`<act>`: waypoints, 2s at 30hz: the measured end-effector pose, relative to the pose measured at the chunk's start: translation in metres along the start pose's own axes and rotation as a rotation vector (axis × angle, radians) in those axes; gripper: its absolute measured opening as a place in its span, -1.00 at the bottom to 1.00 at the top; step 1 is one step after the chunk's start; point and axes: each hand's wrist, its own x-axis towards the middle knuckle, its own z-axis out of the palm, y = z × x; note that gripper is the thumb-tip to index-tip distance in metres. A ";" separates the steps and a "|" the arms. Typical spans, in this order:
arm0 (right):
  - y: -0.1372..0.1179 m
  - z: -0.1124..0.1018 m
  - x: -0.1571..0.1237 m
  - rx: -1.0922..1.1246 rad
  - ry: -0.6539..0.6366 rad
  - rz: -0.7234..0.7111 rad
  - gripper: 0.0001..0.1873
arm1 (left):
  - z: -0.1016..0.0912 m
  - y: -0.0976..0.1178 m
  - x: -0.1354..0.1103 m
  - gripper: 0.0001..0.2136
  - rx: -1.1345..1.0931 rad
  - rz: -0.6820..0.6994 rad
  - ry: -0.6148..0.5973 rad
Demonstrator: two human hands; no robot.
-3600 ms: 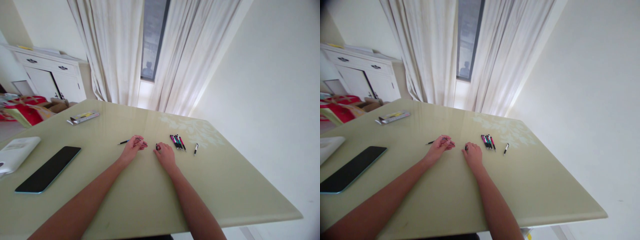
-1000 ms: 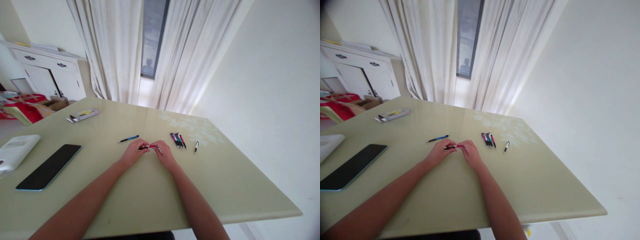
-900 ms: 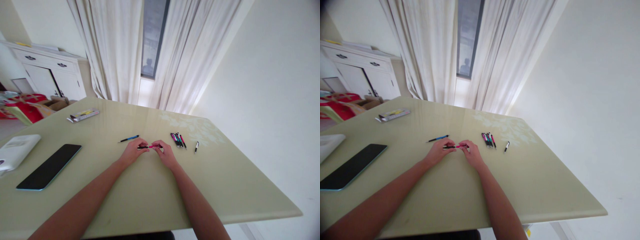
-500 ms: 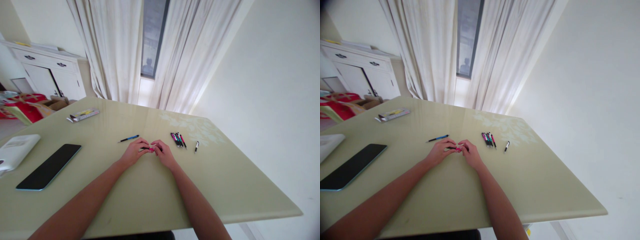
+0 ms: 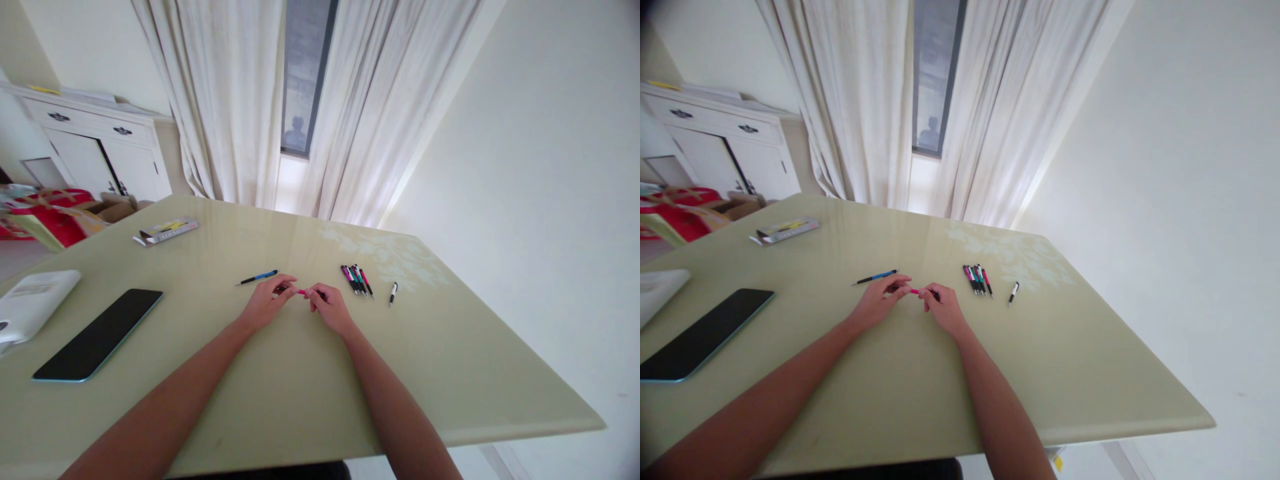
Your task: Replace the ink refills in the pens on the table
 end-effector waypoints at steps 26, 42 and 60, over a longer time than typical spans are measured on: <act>0.014 -0.006 0.005 -0.008 0.073 0.038 -0.65 | -0.008 -0.018 0.010 -0.60 -0.342 -0.168 0.057; 0.005 -0.006 0.004 0.055 0.087 0.063 -0.63 | -0.003 -0.014 0.011 -0.61 -0.302 -0.214 0.045; 0.009 -0.007 0.004 0.029 0.105 0.068 -0.62 | -0.003 -0.015 0.009 -0.69 -0.100 -0.144 0.029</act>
